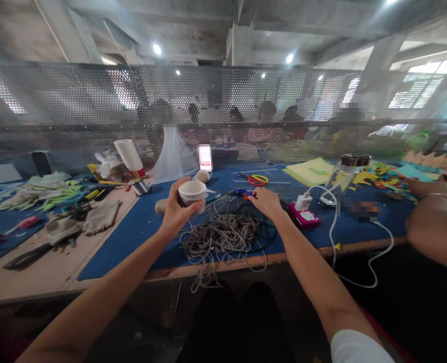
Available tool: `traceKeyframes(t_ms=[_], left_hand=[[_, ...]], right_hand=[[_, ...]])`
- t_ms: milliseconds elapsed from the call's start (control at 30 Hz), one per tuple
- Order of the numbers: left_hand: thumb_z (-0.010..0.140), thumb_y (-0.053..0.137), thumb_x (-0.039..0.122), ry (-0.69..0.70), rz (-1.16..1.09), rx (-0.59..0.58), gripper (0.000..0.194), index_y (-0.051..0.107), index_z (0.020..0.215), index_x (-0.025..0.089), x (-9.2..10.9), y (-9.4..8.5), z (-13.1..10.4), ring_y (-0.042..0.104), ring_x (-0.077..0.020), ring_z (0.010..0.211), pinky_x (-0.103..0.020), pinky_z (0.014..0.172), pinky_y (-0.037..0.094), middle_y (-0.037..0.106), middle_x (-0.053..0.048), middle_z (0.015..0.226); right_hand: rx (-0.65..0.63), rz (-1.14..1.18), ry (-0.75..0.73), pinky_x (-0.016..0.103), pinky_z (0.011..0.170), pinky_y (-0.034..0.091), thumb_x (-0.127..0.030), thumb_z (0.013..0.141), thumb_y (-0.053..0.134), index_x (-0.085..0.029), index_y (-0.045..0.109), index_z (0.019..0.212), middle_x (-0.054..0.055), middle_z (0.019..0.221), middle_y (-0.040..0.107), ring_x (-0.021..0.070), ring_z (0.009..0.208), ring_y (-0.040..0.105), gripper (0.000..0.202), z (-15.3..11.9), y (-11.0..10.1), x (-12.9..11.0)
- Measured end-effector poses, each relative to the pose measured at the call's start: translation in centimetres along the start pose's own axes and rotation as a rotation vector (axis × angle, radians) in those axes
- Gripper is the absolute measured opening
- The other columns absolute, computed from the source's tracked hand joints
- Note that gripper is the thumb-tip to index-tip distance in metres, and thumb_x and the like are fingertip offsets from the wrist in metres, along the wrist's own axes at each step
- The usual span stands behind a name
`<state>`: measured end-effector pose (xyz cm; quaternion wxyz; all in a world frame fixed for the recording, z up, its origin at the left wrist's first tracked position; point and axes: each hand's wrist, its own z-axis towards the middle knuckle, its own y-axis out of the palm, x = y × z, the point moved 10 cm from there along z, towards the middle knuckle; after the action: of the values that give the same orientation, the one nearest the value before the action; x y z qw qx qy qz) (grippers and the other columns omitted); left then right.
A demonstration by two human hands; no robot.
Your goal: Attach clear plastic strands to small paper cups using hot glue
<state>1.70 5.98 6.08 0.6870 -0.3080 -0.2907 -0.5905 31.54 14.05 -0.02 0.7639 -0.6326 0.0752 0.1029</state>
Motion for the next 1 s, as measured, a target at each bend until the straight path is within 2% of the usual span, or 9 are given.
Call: traceKeyframes(t_ms=[133,300,500,767,1000], left_hand=[[0.071,0.082,0.033,-0.157,-0.121,-0.016,0.066,0.054,0.130,0.028,-1.9,0.0,0.2,0.059,-0.0239,0.113,-0.038,0.098,0.047,0.061,-0.006,0.127],[0.071,0.082,0.034,-0.225,-0.188,-0.031,0.063,0.057,0.128,0.028,-3.3,0.2,0.2,0.060,-0.0231,0.108,-0.036,0.093,0.048,0.064,-0.005,0.121],[0.072,0.082,0.035,-0.268,-0.260,-0.049,0.063,0.057,0.130,0.028,-3.6,0.6,-0.1,0.061,-0.0211,0.104,-0.033,0.089,0.050,0.065,-0.004,0.119],[0.071,0.083,0.036,-0.317,-0.291,-0.064,0.064,0.058,0.129,0.027,-3.8,1.0,-0.2,0.061,-0.0207,0.102,-0.034,0.091,0.050,0.065,-0.004,0.117],[0.070,0.084,0.034,-0.321,-0.343,-0.086,0.068,0.057,0.132,0.027,-3.2,1.4,-0.3,0.061,-0.0206,0.105,-0.032,0.091,0.049,0.065,-0.004,0.118]], right_hand=[[-0.016,-0.025,0.121,0.036,0.089,0.046,-0.051,0.095,0.049,-0.019,0.065,0.118,0.014,0.117,0.071,0.0287,0.110,0.066,0.042,0.6,-0.2,0.9],[-0.137,-0.037,0.167,0.037,0.085,0.047,-0.061,0.091,0.050,-0.019,0.074,0.094,0.015,0.108,0.075,0.0316,0.105,0.068,0.049,1.3,1.4,1.7],[-0.160,-0.006,0.175,0.035,0.081,0.047,-0.064,0.089,0.049,-0.019,0.075,0.094,0.014,0.105,0.075,0.0313,0.103,0.069,0.052,1.9,2.3,2.3],[-0.114,0.017,0.185,0.032,0.077,0.046,-0.061,0.089,0.049,-0.018,0.076,0.090,0.014,0.098,0.076,0.0291,0.098,0.070,0.051,1.6,2.2,2.3],[-0.102,0.021,0.193,0.033,0.078,0.047,-0.061,0.089,0.048,-0.018,0.076,0.091,0.014,0.098,0.076,0.0292,0.098,0.070,0.051,1.5,2.3,2.3]])
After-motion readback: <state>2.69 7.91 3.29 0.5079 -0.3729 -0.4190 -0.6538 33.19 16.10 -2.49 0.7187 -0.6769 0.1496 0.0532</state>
